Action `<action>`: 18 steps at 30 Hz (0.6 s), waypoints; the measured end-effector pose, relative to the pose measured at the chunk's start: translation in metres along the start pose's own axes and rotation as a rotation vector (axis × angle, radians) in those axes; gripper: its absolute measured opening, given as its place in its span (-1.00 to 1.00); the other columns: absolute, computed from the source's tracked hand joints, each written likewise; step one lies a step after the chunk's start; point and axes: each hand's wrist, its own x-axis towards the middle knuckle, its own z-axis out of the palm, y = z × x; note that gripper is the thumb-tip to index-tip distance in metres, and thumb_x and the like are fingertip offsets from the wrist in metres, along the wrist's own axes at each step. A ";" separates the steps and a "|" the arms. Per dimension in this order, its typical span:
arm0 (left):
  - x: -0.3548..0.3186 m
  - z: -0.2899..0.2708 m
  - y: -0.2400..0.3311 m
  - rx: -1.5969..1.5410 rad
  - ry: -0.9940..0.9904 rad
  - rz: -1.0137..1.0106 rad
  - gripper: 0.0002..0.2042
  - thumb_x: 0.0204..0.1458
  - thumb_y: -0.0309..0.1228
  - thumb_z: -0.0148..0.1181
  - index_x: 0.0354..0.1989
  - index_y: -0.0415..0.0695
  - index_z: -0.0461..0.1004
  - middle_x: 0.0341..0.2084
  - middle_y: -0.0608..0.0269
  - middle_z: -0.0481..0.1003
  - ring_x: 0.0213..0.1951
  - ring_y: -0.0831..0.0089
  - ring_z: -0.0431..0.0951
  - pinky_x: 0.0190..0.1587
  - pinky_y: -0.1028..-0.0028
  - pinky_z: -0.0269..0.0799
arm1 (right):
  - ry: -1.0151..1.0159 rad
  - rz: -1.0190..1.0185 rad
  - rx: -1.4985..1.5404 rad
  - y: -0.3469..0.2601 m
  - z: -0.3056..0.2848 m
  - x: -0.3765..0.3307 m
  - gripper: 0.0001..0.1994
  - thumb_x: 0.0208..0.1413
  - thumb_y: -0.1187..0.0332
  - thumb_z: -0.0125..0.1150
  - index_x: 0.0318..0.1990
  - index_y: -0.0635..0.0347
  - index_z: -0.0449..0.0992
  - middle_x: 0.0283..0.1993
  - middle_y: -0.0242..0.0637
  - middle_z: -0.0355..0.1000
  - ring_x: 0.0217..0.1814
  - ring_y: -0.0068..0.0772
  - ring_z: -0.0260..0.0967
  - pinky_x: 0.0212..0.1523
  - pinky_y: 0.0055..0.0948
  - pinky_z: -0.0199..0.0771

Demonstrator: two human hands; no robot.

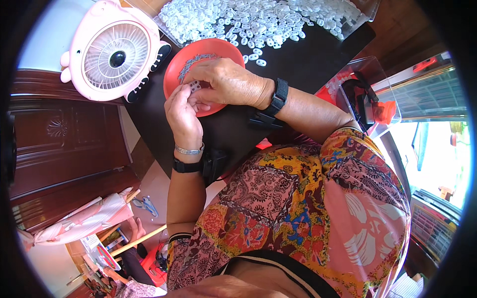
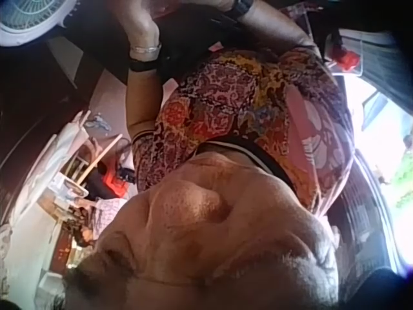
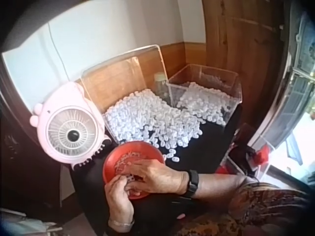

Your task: The recorder is assembling small white plastic components by snapping pieces together over a red plate at a workshop desk.

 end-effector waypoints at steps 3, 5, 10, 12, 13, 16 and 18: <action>0.001 -0.001 -0.001 -0.031 0.014 0.011 -0.76 0.14 -0.40 -0.07 -0.30 -0.36 0.45 -0.54 0.13 0.50 -0.62 0.45 0.48 -0.57 0.59 0.37 | -0.006 0.004 -0.001 0.000 0.001 -0.001 -0.67 -0.16 0.38 0.34 -0.18 0.22 0.49 -0.30 -0.14 0.49 -0.24 -0.13 0.47 -0.23 -0.31 0.48; 0.002 -0.001 -0.002 0.007 0.013 0.012 -0.76 0.13 -0.41 -0.07 -0.31 -0.37 0.45 -0.55 0.14 0.49 -0.63 0.45 0.48 -0.58 0.59 0.36 | -0.018 0.024 0.007 0.001 0.000 -0.002 -0.67 -0.16 0.38 0.33 -0.17 0.22 0.50 -0.30 -0.14 0.49 -0.24 -0.12 0.48 -0.23 -0.31 0.48; 0.001 -0.001 -0.002 0.023 0.009 0.027 -0.77 0.11 -0.42 -0.08 -0.35 -0.35 0.46 -0.57 0.16 0.48 -0.65 0.46 0.46 -0.59 0.60 0.35 | -0.040 0.045 -0.042 -0.002 0.000 -0.003 -0.72 -0.09 0.42 0.30 -0.16 0.22 0.52 -0.34 -0.15 0.51 -0.29 -0.18 0.50 -0.25 -0.38 0.51; 0.000 0.000 -0.001 0.029 0.008 0.029 -0.77 0.11 -0.42 -0.08 -0.37 -0.34 0.46 -0.59 0.17 0.48 -0.66 0.46 0.45 -0.60 0.60 0.34 | -0.004 -0.002 -0.048 0.002 0.003 -0.003 -0.74 -0.10 0.43 0.27 -0.19 0.22 0.51 -0.42 -0.14 0.48 -0.36 -0.15 0.49 -0.32 -0.36 0.49; 0.000 0.000 -0.001 0.035 0.010 0.023 -0.77 0.10 -0.42 -0.08 -0.39 -0.34 0.46 -0.60 0.17 0.47 -0.66 0.46 0.45 -0.59 0.60 0.34 | 0.031 -0.049 -0.053 0.003 0.004 -0.003 -0.76 -0.10 0.44 0.23 -0.21 0.22 0.51 -0.50 -0.13 0.46 -0.44 -0.12 0.47 -0.39 -0.33 0.48; 0.000 0.000 -0.001 0.029 0.017 0.017 -0.77 0.10 -0.42 -0.08 -0.40 -0.33 0.46 -0.61 0.18 0.47 -0.67 0.47 0.44 -0.59 0.60 0.34 | 0.043 -0.052 -0.049 0.001 0.004 -0.003 -0.81 -0.09 0.44 0.22 -0.27 0.22 0.50 -0.52 -0.14 0.45 -0.45 -0.12 0.47 -0.41 -0.32 0.47; -0.001 0.001 -0.001 0.016 0.021 0.018 -0.77 0.10 -0.43 -0.08 -0.40 -0.33 0.47 -0.62 0.19 0.47 -0.67 0.48 0.44 -0.58 0.61 0.34 | 0.034 -0.044 -0.057 0.001 0.003 -0.003 -0.84 -0.09 0.44 0.22 -0.29 0.22 0.50 -0.52 -0.14 0.45 -0.46 -0.11 0.46 -0.43 -0.32 0.47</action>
